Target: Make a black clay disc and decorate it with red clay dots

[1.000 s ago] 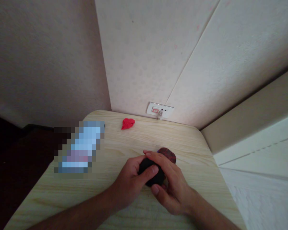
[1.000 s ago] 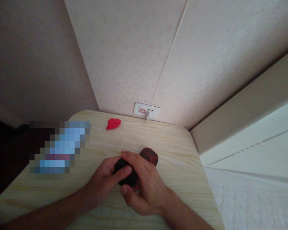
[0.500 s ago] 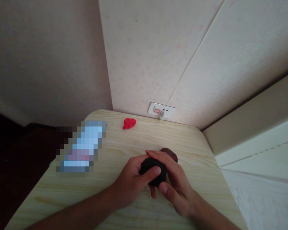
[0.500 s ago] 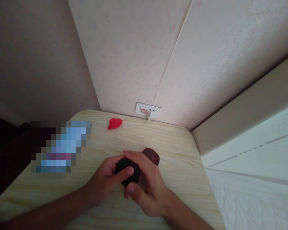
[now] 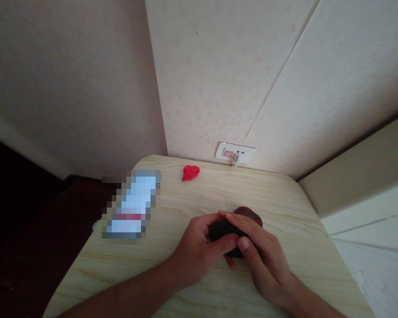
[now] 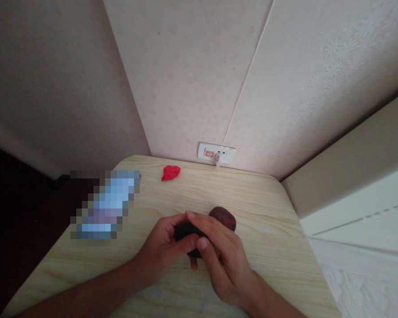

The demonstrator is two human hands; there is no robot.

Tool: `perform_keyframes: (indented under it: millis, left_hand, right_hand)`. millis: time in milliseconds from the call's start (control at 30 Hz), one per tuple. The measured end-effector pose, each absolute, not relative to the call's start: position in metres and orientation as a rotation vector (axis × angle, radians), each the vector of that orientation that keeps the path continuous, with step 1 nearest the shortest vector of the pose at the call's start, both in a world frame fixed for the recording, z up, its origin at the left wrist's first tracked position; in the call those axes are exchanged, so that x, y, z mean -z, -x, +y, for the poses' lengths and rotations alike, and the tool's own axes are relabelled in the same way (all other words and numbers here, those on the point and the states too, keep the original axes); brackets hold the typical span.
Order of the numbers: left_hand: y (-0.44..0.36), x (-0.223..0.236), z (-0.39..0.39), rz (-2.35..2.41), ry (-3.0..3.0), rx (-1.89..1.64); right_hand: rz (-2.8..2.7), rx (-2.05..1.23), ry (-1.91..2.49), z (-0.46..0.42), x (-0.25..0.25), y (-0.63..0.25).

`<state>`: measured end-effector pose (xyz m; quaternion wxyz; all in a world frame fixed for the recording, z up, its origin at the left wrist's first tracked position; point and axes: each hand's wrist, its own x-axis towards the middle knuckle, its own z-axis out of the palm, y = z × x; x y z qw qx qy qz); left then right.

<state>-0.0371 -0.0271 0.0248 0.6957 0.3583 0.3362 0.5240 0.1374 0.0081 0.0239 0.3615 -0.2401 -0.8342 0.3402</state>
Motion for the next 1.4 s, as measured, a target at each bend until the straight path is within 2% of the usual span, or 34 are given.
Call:
perform_keyframes:
  millis: [233, 533, 733, 1000, 1167, 1400]
  left_hand:
    - [0.033, -0.017, -0.032, 0.9, -0.853, -1.22]
    - [0.035, -0.019, -0.036, 0.975, -0.866, -1.168]
    - [0.037, -0.022, -0.035, 0.945, -0.907, -1.183]
    - [0.038, -0.022, -0.03, 0.835, -0.835, -1.128]
    - [0.04, -0.02, -0.027, 0.824, -0.855, -1.157]
    - [0.042, -0.021, -0.026, 0.864, -0.854, -1.16]
  right_hand:
    - [-2.155, -0.85, 0.655, 0.006, -0.023, -0.136]
    - [-2.16, -1.029, 0.683, 0.002, -0.03, -0.132]
    - [-2.003, -1.383, 0.638, 0.0, -0.027, -0.13]
    - [-1.973, -1.309, 0.618, 0.001, -0.023, -0.131]
    - [-1.815, -1.525, 0.574, 0.0, -0.027, -0.128]
    - [-1.949, -1.195, 0.625, 0.004, -0.032, -0.132]
